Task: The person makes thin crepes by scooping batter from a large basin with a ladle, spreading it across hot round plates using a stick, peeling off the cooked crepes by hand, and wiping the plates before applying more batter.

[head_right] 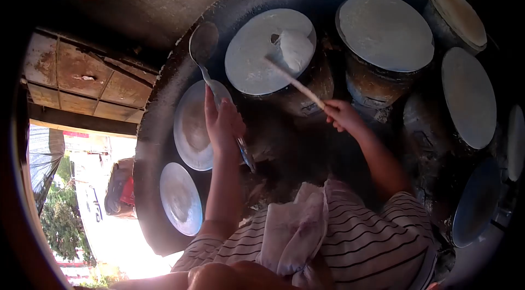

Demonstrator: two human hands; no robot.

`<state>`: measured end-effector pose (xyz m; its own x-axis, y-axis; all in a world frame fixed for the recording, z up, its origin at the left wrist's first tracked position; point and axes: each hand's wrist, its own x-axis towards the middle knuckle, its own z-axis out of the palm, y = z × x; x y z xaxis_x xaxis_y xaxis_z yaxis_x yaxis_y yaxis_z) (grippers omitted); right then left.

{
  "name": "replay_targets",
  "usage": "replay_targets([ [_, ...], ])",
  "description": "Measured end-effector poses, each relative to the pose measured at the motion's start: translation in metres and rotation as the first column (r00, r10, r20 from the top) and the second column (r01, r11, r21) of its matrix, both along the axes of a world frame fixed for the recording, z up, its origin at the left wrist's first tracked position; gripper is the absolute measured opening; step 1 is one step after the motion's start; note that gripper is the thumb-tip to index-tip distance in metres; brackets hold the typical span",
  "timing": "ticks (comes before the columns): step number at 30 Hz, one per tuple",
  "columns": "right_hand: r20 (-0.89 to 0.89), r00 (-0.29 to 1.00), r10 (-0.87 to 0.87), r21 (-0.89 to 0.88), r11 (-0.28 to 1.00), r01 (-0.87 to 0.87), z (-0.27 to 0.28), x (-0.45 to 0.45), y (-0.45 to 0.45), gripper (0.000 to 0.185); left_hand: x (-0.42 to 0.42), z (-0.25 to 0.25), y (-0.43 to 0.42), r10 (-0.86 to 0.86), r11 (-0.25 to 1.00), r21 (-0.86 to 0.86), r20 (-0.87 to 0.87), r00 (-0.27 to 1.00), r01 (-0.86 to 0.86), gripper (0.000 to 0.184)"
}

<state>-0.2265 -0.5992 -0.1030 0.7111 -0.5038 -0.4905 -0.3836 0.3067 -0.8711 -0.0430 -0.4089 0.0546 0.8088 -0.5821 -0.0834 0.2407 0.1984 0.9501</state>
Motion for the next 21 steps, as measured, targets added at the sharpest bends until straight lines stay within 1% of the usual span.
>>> replay_targets([
  [1,0.017,0.999,-0.043,-0.018,0.999,0.043,0.002,-0.009,-0.021,0.036,0.005,0.000,-0.009,-0.036,0.999,0.005,0.014,0.999,0.036,0.058],
  [2,0.036,0.995,-0.092,-0.024,0.995,0.093,0.001,-0.011,-0.046,0.036,0.004,-0.005,-0.019,-0.038,0.999,0.036,-0.016,0.999,0.038,0.058],
  [4,0.095,0.994,-0.045,-0.061,0.997,0.051,0.012,0.005,-0.085,0.036,0.009,-0.004,-0.045,-0.053,0.997,0.060,-0.024,0.998,0.055,0.058],
  [6,-0.024,1.000,0.006,-0.168,0.986,-0.010,0.012,0.047,-0.118,0.035,0.010,-0.009,-0.079,-0.099,0.992,0.083,-0.010,0.995,0.100,0.055],
  [7,-0.012,0.999,0.035,-0.392,0.919,-0.037,0.020,0.065,-0.120,0.033,0.010,-0.014,-0.096,-0.115,0.989,0.088,-0.022,0.993,0.117,0.054],
  [8,0.145,0.988,0.060,-0.789,0.610,0.079,-0.017,0.090,-0.121,0.031,0.006,-0.019,-0.109,-0.119,0.988,0.097,-0.046,0.992,0.123,0.054],
  [9,0.084,0.994,0.073,-0.899,0.436,0.044,-0.009,0.089,-0.110,0.031,-0.001,-0.014,-0.119,-0.100,0.991,0.080,-0.112,0.989,0.109,0.050],
  [10,0.016,0.997,0.081,-0.967,0.254,-0.005,0.002,0.083,-0.091,0.032,0.005,-0.008,-0.123,-0.223,0.975,-0.049,-0.237,0.945,0.218,0.048],
  [11,-0.004,0.999,-0.049,-0.933,0.359,0.013,0.015,0.065,-0.085,0.034,0.015,-0.002,-0.116,-0.331,0.942,-0.174,-0.357,0.873,0.286,0.046],
  [12,-0.051,0.986,-0.162,-0.887,0.460,0.030,0.017,0.045,-0.082,0.037,0.025,0.005,-0.104,-0.426,0.900,-0.305,-0.460,0.779,0.312,0.045],
  [13,0.056,0.979,-0.198,-0.877,0.458,0.143,0.003,0.029,-0.092,0.042,0.031,0.013,-0.098,-0.473,0.877,-0.353,-0.514,0.716,0.326,0.041],
  [14,-0.056,0.984,-0.171,-0.894,0.448,0.027,-0.010,0.035,-0.089,0.041,0.036,0.012,-0.106,-0.420,0.905,-0.292,-0.494,0.762,0.309,0.040],
  [16,-0.283,0.945,-0.166,-0.889,0.416,-0.193,-0.017,0.043,-0.071,0.041,0.042,-0.001,-0.133,-0.349,0.937,-0.182,-0.441,0.827,0.299,0.038],
  [17,-0.255,0.956,-0.142,-0.911,0.366,-0.189,-0.015,0.057,-0.071,0.040,0.050,-0.013,-0.146,-0.441,0.894,-0.306,-0.468,0.765,0.328,0.023],
  [19,-0.293,0.942,-0.164,-0.919,0.321,-0.230,-0.001,0.060,-0.101,0.038,0.070,-0.023,-0.156,-0.488,0.868,-0.437,-0.666,0.564,0.236,0.009],
  [20,-0.320,0.934,-0.157,-0.912,0.318,-0.258,0.003,0.060,-0.114,0.038,0.081,-0.024,-0.154,-0.492,0.866,-0.470,-0.749,0.443,0.167,0.005],
  [21,-0.187,0.975,-0.123,-0.896,0.429,-0.118,-0.009,0.054,-0.127,0.034,0.092,-0.022,-0.144,-0.516,0.857,-0.479,-0.785,0.343,0.192,0.014],
])
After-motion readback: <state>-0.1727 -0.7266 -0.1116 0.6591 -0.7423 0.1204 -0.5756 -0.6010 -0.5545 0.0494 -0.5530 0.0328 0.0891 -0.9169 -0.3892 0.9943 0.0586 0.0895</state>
